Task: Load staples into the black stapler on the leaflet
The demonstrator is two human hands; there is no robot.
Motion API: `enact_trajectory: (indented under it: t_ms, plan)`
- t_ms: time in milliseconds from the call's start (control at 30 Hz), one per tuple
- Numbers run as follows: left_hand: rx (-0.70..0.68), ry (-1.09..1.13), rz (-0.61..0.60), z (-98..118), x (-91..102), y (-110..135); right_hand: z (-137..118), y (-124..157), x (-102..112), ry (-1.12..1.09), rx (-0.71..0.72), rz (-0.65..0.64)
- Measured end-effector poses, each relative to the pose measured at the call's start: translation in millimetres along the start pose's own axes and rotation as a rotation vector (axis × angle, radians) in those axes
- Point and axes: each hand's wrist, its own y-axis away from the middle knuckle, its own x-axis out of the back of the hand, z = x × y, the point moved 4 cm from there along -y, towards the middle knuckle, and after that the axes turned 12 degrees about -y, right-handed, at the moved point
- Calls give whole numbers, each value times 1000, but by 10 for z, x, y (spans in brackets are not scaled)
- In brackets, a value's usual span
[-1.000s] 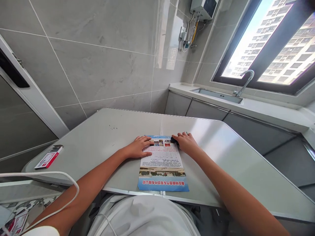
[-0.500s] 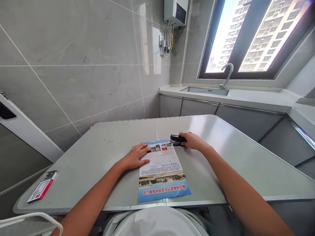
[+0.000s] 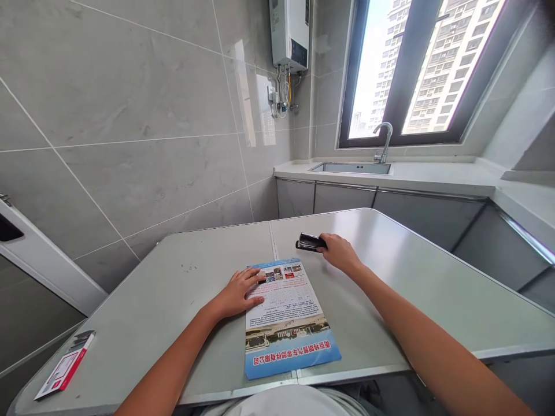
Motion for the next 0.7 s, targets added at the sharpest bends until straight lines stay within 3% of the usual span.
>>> enact_trajectory:
  t_ms: [100,233,400,533,700]
  plan:
    - [-11,1,10,-13,-17,-11,-221,68,-71,-148,150,-57]
    - [10,22,15,-58,-32,-17,-634,274,-287,-477,425,-271]
    - [19,76,-12,-61,-21,1,-952,474,-518,-439,560,-411]
    - [21,87,-14,-29,-7,-1,-957,489,-551,-383,616,-459]
    - [14,88,54,-36,14,-16,-743,394,-444,-387,615,-586]
